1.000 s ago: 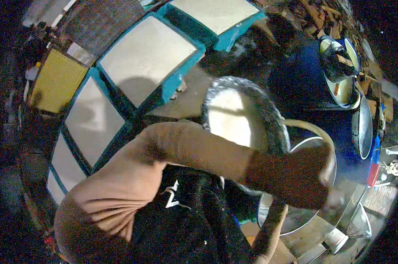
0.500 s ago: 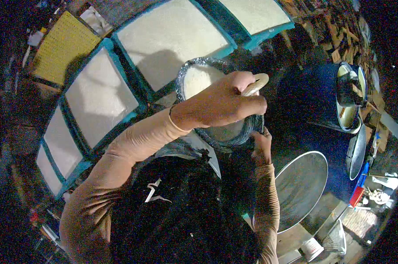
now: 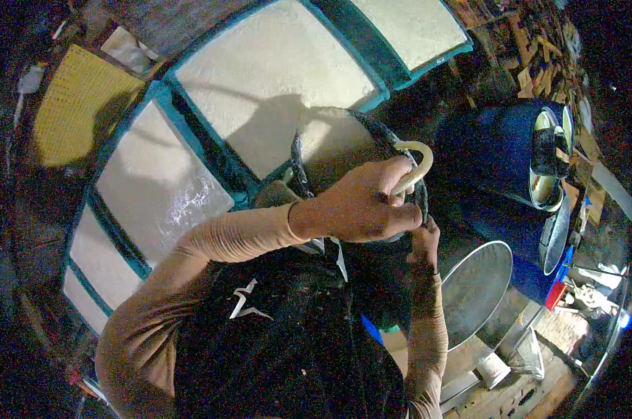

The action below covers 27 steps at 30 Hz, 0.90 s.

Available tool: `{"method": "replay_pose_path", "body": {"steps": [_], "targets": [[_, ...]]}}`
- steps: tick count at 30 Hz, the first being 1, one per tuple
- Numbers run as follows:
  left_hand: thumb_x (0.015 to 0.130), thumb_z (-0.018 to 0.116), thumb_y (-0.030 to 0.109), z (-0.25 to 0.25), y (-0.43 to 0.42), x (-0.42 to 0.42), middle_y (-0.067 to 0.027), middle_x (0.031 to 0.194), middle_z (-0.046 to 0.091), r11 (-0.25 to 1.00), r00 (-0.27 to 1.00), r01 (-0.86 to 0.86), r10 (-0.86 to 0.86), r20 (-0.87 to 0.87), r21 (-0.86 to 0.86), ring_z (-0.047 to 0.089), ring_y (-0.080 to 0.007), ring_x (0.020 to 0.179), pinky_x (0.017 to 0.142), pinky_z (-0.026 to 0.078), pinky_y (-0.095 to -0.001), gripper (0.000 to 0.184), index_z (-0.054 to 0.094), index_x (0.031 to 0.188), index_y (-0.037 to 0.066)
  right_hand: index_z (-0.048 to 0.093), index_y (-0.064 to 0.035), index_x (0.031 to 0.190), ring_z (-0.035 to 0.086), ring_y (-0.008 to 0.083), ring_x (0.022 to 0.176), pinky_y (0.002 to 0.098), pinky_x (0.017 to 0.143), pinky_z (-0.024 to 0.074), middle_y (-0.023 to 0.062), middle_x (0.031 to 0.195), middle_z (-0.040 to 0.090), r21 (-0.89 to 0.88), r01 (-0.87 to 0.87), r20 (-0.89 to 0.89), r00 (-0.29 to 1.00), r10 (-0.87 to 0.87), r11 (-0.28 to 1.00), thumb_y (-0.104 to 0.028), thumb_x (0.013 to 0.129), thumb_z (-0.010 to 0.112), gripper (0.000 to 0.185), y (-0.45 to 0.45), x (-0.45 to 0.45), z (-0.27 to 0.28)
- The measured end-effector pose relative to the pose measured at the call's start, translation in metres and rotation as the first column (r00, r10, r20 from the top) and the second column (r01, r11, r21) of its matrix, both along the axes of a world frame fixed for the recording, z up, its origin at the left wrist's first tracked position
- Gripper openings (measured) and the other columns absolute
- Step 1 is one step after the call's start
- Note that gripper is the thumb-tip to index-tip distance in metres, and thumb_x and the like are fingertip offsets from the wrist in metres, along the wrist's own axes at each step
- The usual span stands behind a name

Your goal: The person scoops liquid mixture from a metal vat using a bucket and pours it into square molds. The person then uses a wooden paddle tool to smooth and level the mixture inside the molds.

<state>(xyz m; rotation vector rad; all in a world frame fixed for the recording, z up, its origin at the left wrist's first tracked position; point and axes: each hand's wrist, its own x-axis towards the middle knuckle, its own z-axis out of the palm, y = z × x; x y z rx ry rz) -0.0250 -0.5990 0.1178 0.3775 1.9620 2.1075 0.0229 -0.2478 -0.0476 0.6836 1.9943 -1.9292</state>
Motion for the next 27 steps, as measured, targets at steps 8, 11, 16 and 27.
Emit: {"method": "replay_pose_path", "body": {"steps": [8,11,16,27], "targets": [[0.075,0.072,0.026,-0.003,-0.019,-0.011,-0.0069,0.067,0.051,0.999,0.998,0.022,-0.019,-0.058,0.050,0.052,-0.0274,0.059,0.055,0.040,-0.0413,0.038,0.046,0.089,0.002,0.031,-0.0053,0.146,0.047,0.0191,0.126,0.0374,0.106,0.0397,0.0071,0.139,0.046,0.051,-0.217,0.043,0.976,0.215,0.975,-0.030,0.101,0.050,0.055,-0.020,0.007,0.045],[0.075,0.072,0.028,-0.005,-0.025,-0.012,-0.0070,0.066,0.051,0.998,0.997,0.066,-0.065,-0.041,0.022,0.053,-0.0279,0.058,0.054,0.040,-0.0414,0.039,0.045,0.090,0.003,0.039,-0.0063,0.141,0.052,0.0173,0.118,0.0363,0.101,0.0444,0.0053,0.133,0.050,-0.010,-0.185,0.118,0.976,0.185,0.983,-0.030,0.100,0.052,0.049,-0.024,0.004,0.048],[0.077,0.072,0.031,-0.003,-0.031,-0.015,-0.0081,0.066,0.053,0.997,0.997,0.070,-0.070,-0.027,0.017,0.055,-0.0296,0.058,0.054,0.041,-0.0415,0.041,0.045,0.090,0.003,0.058,0.0023,0.118,0.067,0.0162,0.075,0.0303,0.067,0.0569,0.0078,0.097,0.068,0.129,-0.019,-0.051,0.998,0.026,0.991,0.002,0.082,0.060,0.036,-0.087,-0.004,0.082],[0.076,0.073,0.031,-0.009,-0.035,-0.012,-0.0090,0.066,0.053,0.998,0.997,0.056,-0.057,-0.060,-0.012,0.055,-0.0331,0.059,0.054,0.042,-0.0441,0.044,0.044,0.093,0.002,0.061,0.0003,0.110,0.066,0.0149,0.074,0.0285,0.065,0.0553,0.0056,0.093,0.068,0.131,-0.039,0.011,0.999,0.038,0.991,-0.001,0.083,0.058,0.027,-0.133,-0.011,0.117]]}}
